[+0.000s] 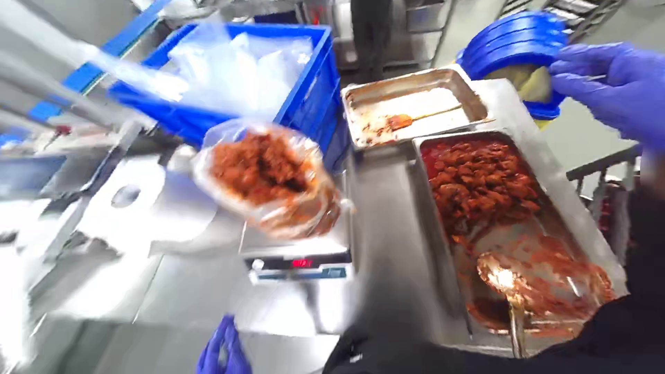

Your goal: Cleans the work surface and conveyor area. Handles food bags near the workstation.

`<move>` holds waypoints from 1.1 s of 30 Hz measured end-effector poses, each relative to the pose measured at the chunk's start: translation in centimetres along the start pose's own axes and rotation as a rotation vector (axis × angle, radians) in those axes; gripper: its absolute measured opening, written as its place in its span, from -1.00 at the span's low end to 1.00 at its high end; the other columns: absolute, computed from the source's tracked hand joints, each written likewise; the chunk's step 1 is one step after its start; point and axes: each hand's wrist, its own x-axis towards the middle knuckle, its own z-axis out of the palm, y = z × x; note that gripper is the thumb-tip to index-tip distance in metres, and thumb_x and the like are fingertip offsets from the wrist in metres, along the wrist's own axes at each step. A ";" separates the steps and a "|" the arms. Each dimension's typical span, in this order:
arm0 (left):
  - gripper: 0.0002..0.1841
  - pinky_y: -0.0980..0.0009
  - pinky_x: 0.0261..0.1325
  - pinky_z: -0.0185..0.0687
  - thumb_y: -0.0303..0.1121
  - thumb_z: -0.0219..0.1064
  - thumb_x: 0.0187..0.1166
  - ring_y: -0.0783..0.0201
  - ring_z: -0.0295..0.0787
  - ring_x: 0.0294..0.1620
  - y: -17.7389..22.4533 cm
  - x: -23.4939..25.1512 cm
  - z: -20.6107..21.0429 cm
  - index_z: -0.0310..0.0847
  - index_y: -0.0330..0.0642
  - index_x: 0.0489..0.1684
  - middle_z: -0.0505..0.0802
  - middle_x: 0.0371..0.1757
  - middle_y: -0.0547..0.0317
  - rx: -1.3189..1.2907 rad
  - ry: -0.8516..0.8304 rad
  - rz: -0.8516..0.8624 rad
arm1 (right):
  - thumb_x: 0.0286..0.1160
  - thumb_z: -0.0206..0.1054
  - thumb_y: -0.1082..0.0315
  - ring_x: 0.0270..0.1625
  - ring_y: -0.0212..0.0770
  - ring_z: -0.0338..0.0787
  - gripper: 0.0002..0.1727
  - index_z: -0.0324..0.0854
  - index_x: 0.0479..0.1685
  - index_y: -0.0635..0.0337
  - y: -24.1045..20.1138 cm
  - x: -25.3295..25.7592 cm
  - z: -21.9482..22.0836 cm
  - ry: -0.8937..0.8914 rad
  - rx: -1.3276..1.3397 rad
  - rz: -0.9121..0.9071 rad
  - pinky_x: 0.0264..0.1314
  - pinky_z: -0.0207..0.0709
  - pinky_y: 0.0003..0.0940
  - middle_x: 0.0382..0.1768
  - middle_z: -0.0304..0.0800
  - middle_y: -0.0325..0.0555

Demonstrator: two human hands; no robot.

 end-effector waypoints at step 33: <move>-0.51 0.54 -0.28 0.75 0.04 -0.22 0.87 0.42 0.83 -0.31 19.1 32.0 1.9 0.62 0.00 -0.11 0.85 -0.31 0.27 -1.014 -1.202 -0.393 | 0.93 -0.25 0.10 0.00 -0.40 0.78 -0.57 0.33 0.53 -0.03 -28.7 -12.6 21.6 -0.365 1.036 0.079 0.15 0.70 -0.33 -0.07 0.74 -0.34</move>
